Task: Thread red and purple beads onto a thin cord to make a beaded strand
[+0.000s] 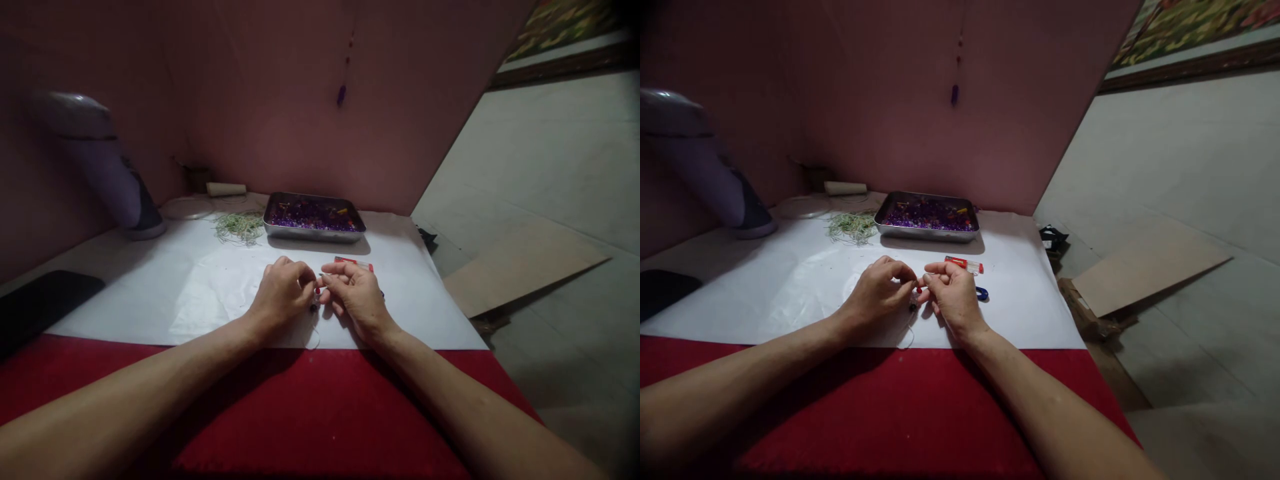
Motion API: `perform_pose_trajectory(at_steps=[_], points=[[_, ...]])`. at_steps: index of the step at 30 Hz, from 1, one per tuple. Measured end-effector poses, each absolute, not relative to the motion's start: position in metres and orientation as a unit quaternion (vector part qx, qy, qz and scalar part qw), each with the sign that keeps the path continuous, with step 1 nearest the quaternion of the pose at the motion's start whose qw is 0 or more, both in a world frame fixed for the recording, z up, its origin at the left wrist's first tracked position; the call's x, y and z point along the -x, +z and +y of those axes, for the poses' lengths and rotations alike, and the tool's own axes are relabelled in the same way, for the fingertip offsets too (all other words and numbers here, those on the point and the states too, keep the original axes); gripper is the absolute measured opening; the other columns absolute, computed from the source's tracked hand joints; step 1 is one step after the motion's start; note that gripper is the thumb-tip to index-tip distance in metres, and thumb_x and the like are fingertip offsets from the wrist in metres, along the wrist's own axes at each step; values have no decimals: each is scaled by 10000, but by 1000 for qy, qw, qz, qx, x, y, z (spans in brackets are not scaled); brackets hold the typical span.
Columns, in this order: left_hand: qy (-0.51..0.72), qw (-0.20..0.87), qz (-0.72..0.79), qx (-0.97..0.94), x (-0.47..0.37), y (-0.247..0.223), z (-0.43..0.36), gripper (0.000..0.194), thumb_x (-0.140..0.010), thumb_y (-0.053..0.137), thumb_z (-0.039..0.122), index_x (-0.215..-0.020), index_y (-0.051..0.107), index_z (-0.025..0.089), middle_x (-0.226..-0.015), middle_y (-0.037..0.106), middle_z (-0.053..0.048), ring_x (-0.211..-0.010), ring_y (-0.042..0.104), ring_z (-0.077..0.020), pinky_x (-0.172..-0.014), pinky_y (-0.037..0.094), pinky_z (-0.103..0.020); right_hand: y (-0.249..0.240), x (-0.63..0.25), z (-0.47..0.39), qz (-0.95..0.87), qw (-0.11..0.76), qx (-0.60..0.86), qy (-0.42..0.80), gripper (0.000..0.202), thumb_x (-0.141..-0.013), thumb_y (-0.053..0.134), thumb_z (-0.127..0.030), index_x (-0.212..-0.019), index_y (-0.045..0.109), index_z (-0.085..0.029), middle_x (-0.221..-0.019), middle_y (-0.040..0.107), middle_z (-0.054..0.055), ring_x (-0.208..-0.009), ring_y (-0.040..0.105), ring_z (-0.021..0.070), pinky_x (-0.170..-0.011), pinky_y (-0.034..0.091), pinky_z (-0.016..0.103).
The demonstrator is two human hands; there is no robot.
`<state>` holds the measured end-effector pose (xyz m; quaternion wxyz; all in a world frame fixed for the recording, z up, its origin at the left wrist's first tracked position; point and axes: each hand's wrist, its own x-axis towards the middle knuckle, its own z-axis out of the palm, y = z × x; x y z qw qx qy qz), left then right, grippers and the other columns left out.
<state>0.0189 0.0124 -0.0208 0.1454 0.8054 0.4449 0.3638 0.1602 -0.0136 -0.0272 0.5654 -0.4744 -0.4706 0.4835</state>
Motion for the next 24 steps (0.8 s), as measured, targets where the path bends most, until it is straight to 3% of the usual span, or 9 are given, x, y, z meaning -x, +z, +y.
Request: perform_pose_trajectory(at_steps=[6,16,24], points=[[352,270,471,-762,-18,-18,15,116,-750,514,190,-687,610,170,-685,626,-20,-693,548,-159,-637,413,-271,-30,-162,-13,-528,534,513,416,152,-701,616,-225,-822,650,-141,-622,603,10,-485,494,100,-435,355,231],[391,196,442,-783,-16,-18,11,84,-756,582,182,-701,645,187,-724,648,-31,-786,532,-190,-736,410,-330,-25,-160,-15,-549,514,504,425,79,-689,622,-228,-665,635,-153,-597,587,3,-532,479,108,-494,347,243],[418,225,438,-763,-12,-21,14,44,-745,625,199,-771,653,178,-741,626,-40,-768,549,-175,-716,457,-322,-22,-160,-17,-563,506,486,438,103,-707,629,-244,-661,602,-155,-596,560,-16,-518,437,93,-501,331,245]])
